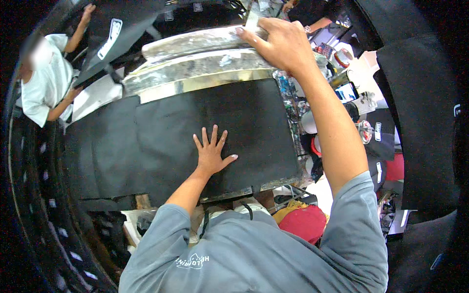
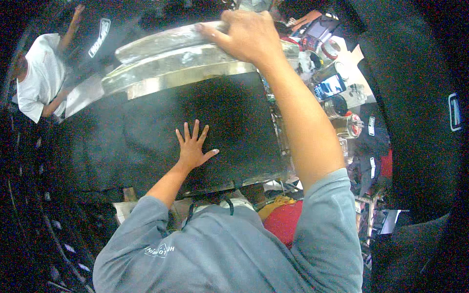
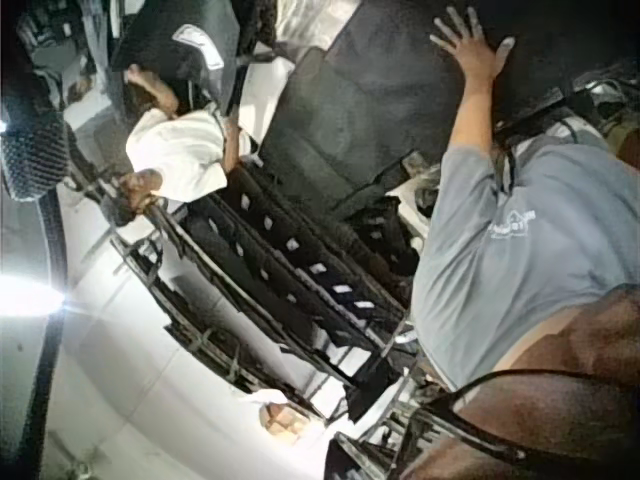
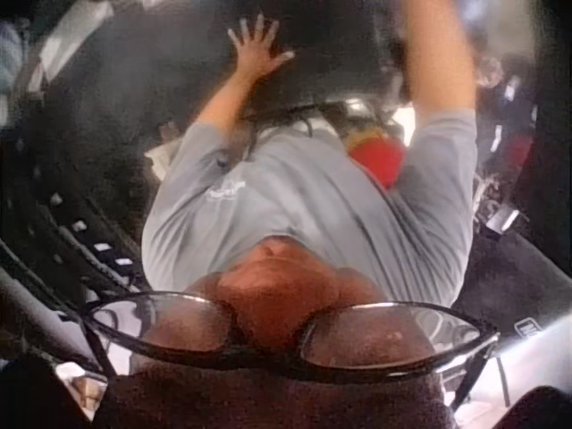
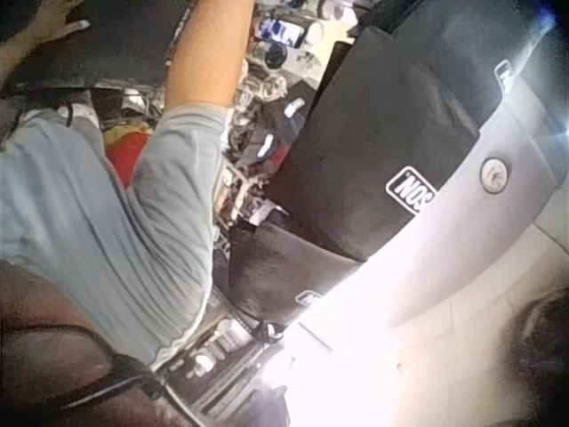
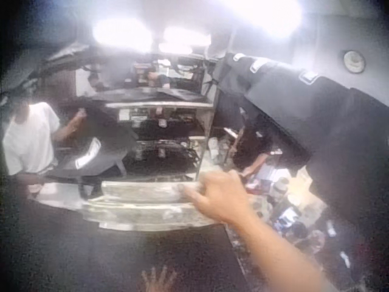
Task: The person performs a series of screen-printing cycles by aligning a black bag on a printing bed, lowering the screen frame, and using a squeegee to spread white ink across the design. The person repeats this process for several bags while another person assists by placing and removing the bags from the workstation, and then the person uses a small tool to mix ink in a container and apply it to the screen.
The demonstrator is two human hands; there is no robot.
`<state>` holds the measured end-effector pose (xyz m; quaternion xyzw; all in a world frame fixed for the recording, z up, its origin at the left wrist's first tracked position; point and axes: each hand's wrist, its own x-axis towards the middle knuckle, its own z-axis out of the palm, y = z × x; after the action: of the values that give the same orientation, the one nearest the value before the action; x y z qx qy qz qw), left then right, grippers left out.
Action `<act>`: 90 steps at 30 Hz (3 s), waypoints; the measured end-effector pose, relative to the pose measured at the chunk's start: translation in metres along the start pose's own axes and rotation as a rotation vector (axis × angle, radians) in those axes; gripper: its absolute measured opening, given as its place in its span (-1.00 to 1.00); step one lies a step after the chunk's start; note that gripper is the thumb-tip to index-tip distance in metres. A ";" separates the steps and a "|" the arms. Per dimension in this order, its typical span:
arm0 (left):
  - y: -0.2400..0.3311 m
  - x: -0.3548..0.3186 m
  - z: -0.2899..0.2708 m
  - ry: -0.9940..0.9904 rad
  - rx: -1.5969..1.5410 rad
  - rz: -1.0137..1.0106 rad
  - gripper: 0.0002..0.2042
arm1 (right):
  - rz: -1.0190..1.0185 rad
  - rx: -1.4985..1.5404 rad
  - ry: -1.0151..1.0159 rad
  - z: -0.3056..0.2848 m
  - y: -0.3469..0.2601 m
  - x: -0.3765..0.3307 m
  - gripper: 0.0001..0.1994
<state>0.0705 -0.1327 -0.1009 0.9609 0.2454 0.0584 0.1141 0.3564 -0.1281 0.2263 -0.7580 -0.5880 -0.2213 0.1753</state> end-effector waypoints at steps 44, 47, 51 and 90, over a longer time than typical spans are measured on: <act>-0.020 -0.074 -0.068 0.218 -1.966 -0.990 0.30 | -0.024 0.065 -0.475 0.104 -0.033 -0.217 -0.58; -0.024 -0.077 -0.063 0.159 -1.982 -0.891 0.24 | -0.036 0.003 -0.415 0.129 -0.029 -0.210 -0.71; -0.024 -0.071 -0.063 0.166 -1.948 -0.996 0.17 | -0.009 -0.009 -0.326 0.190 -0.003 -0.164 -0.63; -0.053 -0.042 -0.066 0.233 -0.093 -0.321 0.26 | -0.005 0.030 -0.486 0.146 -0.032 -0.241 -0.56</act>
<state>-0.0020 -0.0955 -0.0522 0.8900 0.4038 0.1616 0.1370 0.2937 -0.2393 -0.0266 -0.7847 -0.6181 -0.0242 0.0395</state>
